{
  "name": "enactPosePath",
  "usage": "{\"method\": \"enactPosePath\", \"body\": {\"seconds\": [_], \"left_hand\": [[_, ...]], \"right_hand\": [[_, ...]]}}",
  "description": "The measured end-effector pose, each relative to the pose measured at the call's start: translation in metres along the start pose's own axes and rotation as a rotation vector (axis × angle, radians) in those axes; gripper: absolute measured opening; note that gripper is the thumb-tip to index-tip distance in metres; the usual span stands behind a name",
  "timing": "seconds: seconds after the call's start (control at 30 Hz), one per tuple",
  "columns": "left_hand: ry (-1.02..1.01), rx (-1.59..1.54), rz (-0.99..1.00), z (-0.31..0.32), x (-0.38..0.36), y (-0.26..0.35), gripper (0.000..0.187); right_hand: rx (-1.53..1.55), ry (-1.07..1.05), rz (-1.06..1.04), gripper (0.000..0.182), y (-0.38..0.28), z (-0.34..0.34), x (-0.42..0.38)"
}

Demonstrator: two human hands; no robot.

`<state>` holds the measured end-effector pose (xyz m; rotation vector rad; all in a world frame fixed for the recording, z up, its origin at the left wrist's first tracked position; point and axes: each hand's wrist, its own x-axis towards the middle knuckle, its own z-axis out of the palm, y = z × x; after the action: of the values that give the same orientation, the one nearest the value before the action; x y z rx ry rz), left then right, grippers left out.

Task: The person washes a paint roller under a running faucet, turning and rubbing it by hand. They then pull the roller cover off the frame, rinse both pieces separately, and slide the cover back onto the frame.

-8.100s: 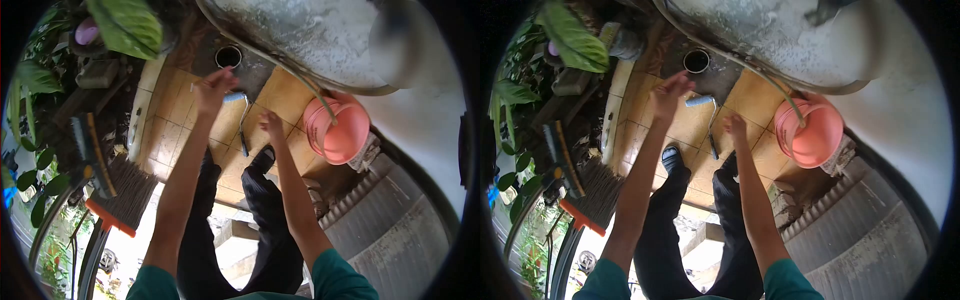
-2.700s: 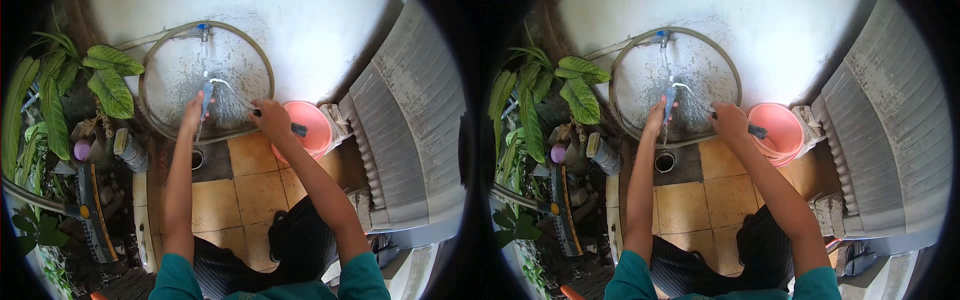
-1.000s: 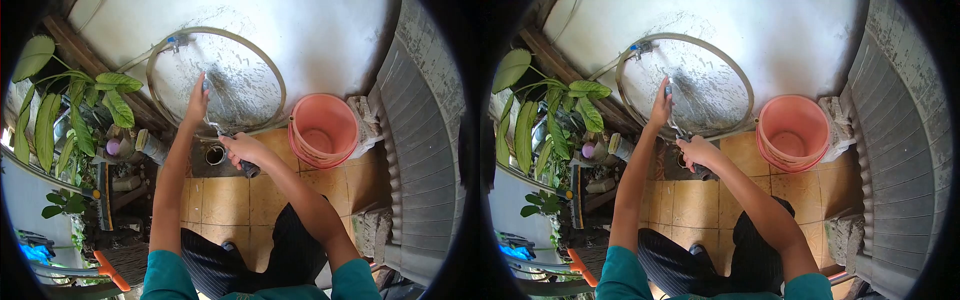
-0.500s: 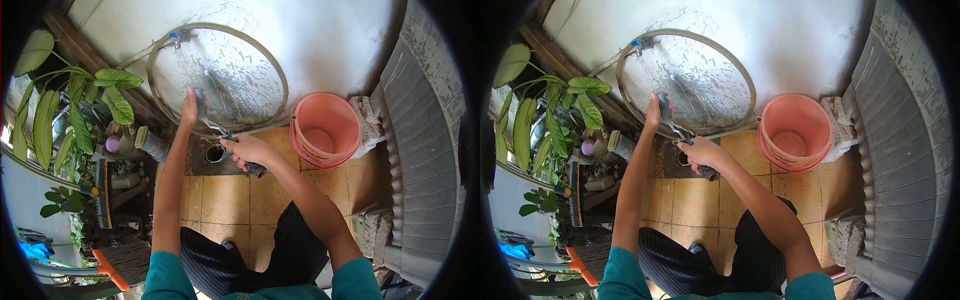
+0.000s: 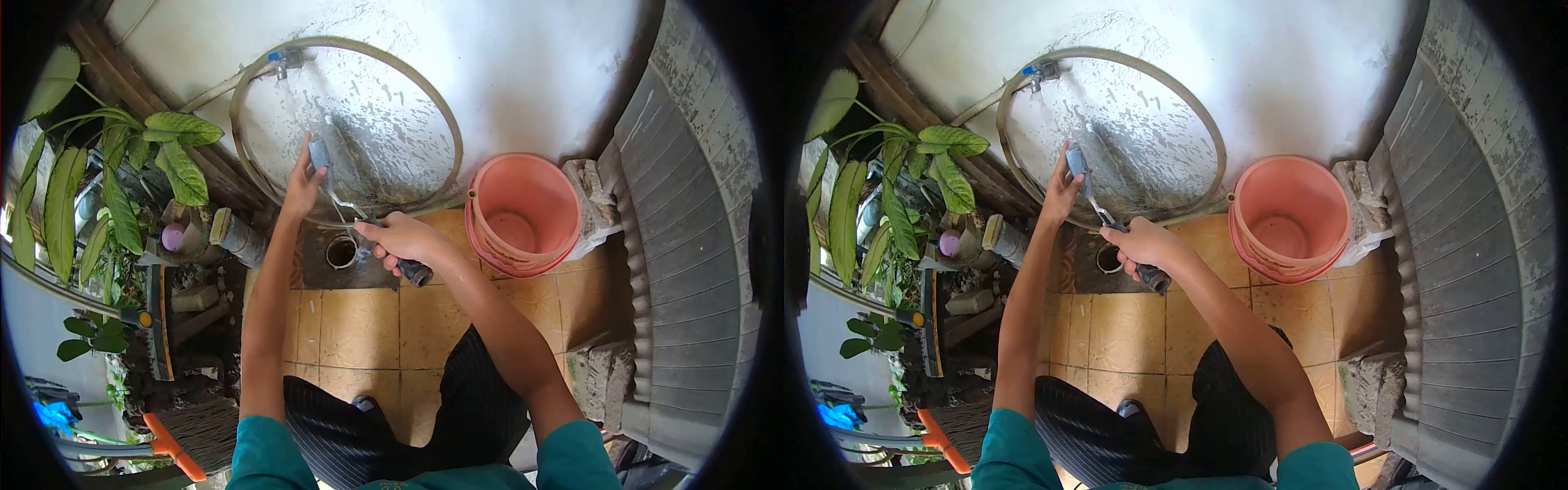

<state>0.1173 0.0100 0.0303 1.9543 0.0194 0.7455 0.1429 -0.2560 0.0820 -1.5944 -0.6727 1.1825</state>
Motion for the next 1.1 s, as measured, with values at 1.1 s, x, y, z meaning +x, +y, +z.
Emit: {"method": "enactPosePath", "body": {"seconds": [1.1], "left_hand": [[-0.118, 0.277, -0.041, 0.003, 0.024, -0.04, 0.045]], "right_hand": [[0.113, -0.05, -0.011, 0.046, 0.011, -0.004, 0.01]]}}
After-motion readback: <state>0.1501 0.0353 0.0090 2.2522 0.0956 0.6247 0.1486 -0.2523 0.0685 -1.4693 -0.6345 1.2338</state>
